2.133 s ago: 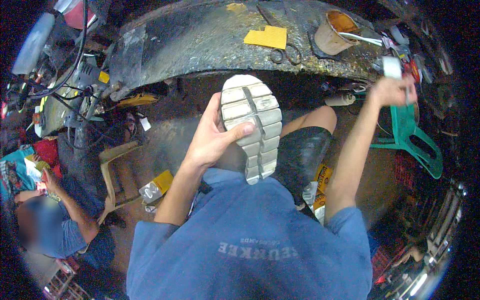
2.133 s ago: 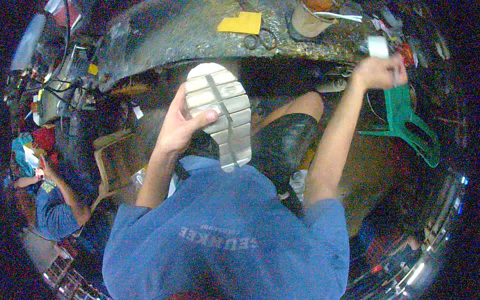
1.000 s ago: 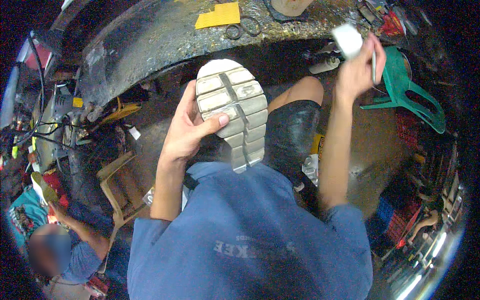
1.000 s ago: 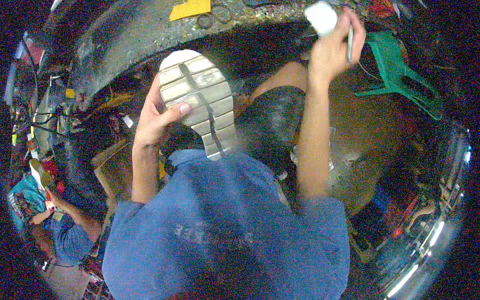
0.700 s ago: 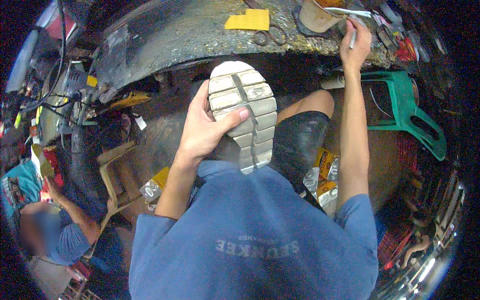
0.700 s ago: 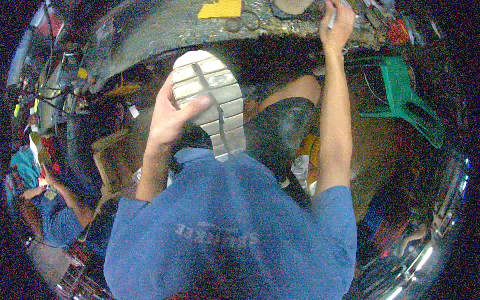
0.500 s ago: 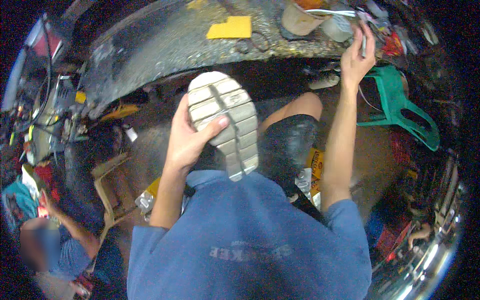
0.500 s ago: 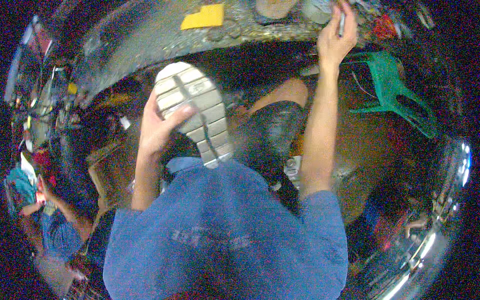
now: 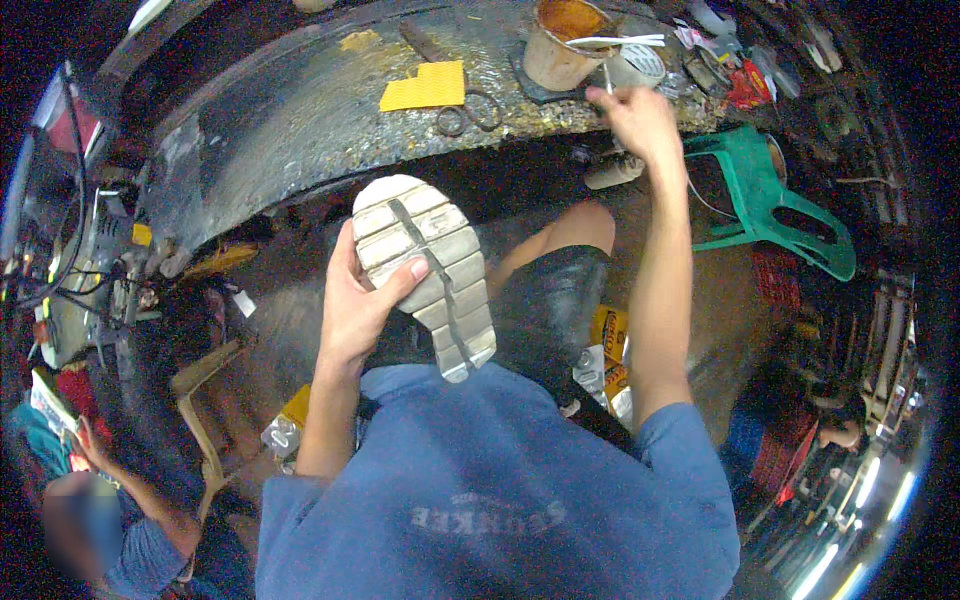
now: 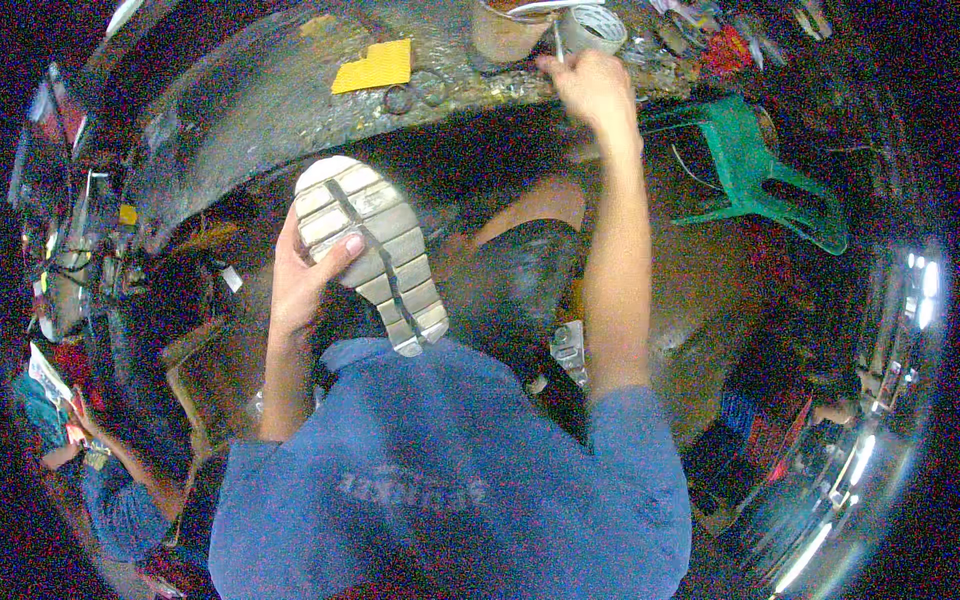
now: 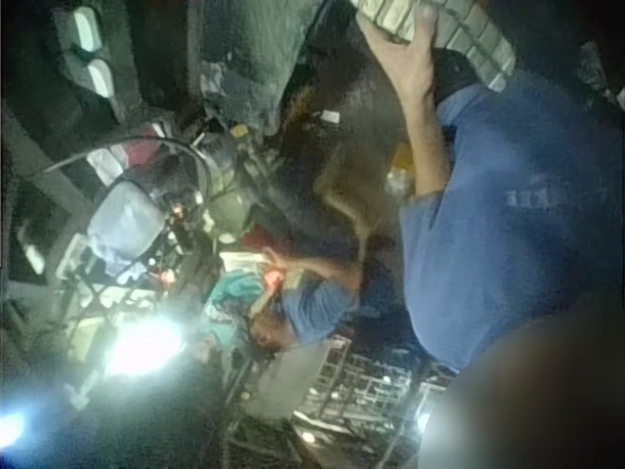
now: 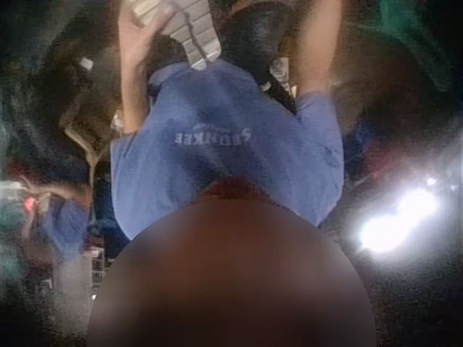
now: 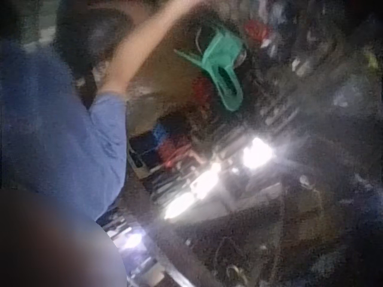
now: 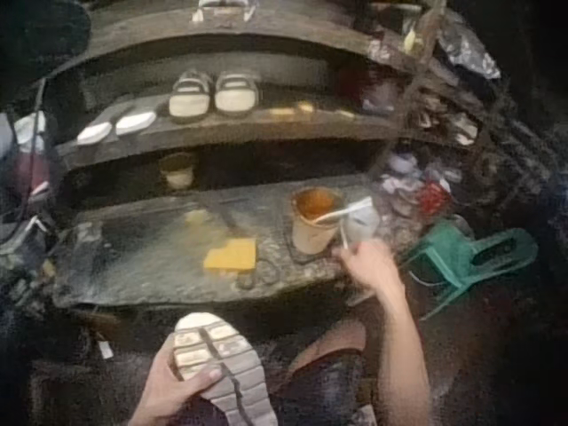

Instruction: The person sits on the floor and repairs a shoe sole by applying yellow adhesive tape to the bottom. They use scissors to trim the tape and a marker to draw lines on the sole. The person handles the shoe and tape throughout the process.

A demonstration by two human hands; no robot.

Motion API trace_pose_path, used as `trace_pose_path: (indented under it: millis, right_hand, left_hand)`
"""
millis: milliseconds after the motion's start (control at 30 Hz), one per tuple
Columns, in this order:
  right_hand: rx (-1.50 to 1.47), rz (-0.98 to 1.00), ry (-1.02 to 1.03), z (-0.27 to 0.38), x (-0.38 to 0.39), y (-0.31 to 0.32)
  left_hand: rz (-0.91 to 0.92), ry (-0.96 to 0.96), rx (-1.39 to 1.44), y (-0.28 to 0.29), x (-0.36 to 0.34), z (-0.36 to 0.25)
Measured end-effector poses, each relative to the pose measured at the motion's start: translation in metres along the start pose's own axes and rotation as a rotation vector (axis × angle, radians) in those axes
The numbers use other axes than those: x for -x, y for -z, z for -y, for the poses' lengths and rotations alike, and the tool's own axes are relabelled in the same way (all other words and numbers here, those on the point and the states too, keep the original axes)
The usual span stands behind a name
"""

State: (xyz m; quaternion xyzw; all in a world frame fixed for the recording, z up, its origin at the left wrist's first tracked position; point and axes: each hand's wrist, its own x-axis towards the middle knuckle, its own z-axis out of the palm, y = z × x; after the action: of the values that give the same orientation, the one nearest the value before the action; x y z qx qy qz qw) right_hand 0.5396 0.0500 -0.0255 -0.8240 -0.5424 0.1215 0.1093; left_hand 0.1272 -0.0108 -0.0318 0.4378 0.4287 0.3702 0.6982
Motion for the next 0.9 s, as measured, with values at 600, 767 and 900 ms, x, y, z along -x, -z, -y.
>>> trace_pose_path:
  millis: [600, 767, 900]
  right_hand:
    - [-1.274, -0.005, 0.149, 0.162, 0.2, -0.085]
    - [-1.391, 0.034, 0.038, 0.147, 0.197, -0.098]
    - [-1.273, -0.028, 0.064, 0.148, 0.201, -0.099]
  left_hand:
    - [0.224, 0.076, 0.19, 0.004, -0.025, 0.008]
    - [0.341, 0.139, 0.353, 0.011, -0.028, 0.024]
    - [0.359, 0.096, 0.276, 0.01, -0.028, 0.025]
